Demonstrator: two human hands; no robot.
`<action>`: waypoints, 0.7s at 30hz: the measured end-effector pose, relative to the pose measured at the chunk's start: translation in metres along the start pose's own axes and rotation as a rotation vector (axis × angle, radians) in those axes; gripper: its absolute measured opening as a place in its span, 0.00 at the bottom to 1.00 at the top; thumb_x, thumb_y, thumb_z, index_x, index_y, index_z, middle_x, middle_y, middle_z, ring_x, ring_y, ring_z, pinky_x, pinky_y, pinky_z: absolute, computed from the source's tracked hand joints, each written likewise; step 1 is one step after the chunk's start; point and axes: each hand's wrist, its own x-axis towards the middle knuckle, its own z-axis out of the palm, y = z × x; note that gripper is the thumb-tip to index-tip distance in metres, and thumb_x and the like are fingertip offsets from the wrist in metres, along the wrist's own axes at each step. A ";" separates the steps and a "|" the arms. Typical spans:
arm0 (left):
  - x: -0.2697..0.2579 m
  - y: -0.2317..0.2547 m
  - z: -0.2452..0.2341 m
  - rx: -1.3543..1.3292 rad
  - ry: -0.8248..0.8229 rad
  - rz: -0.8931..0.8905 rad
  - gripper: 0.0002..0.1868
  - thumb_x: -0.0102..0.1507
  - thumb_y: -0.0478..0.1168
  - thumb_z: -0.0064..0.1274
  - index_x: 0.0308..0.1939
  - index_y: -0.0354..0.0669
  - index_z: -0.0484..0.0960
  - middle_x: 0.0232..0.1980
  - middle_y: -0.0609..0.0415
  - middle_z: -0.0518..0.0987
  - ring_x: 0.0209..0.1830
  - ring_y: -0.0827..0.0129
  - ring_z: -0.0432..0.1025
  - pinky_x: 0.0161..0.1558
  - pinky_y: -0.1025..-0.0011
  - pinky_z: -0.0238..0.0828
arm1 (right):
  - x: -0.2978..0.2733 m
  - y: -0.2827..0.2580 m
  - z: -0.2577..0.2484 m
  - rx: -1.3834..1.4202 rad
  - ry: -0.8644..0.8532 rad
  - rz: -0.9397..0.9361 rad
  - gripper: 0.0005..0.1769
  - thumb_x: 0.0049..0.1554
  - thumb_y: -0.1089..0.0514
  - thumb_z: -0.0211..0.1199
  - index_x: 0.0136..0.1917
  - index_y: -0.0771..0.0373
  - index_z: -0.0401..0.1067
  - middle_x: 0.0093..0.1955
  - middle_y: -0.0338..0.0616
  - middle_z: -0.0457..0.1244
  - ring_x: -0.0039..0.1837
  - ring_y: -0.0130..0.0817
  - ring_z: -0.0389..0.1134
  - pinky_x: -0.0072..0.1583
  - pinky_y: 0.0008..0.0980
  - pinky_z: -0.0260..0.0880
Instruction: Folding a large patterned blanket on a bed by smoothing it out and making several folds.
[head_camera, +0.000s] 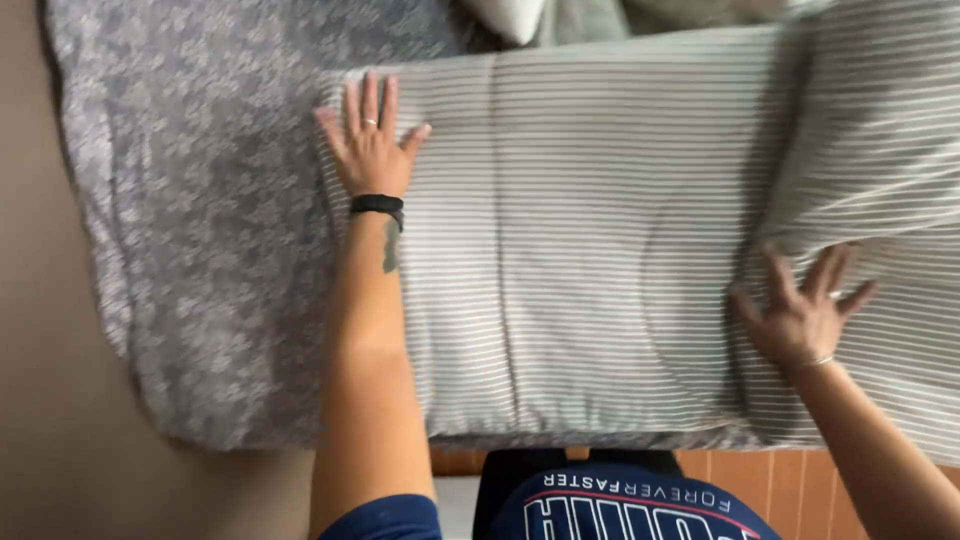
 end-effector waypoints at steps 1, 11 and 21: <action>-0.006 -0.018 -0.026 0.118 -0.072 -0.034 0.47 0.80 0.81 0.40 0.97 0.73 0.50 0.97 0.65 0.39 0.96 0.46 0.35 0.80 0.12 0.33 | 0.001 -0.019 -0.006 0.150 0.134 0.013 0.48 0.66 0.22 0.50 0.94 0.34 0.52 0.94 0.93 0.28 0.94 0.69 0.15 0.79 0.87 0.08; -0.013 -0.018 -0.014 -0.624 0.268 -0.298 0.68 0.64 0.41 0.79 0.94 0.59 0.41 0.79 0.32 0.80 0.73 0.38 0.78 0.65 0.45 0.85 | 0.116 -0.115 0.024 0.229 0.288 0.632 0.54 0.73 0.22 0.63 0.95 0.57 0.56 0.75 0.98 0.05 0.78 0.86 -0.01 0.79 0.96 0.06; -0.134 0.037 -0.121 -0.795 0.271 0.334 0.35 0.67 0.45 0.75 0.76 0.47 0.80 0.63 0.47 0.84 0.54 0.48 0.83 0.54 0.51 0.83 | 0.181 -0.325 -0.092 0.385 0.116 -1.128 0.29 0.72 0.55 0.70 0.82 0.67 0.72 0.69 0.57 0.70 0.70 0.59 0.72 0.74 0.62 0.47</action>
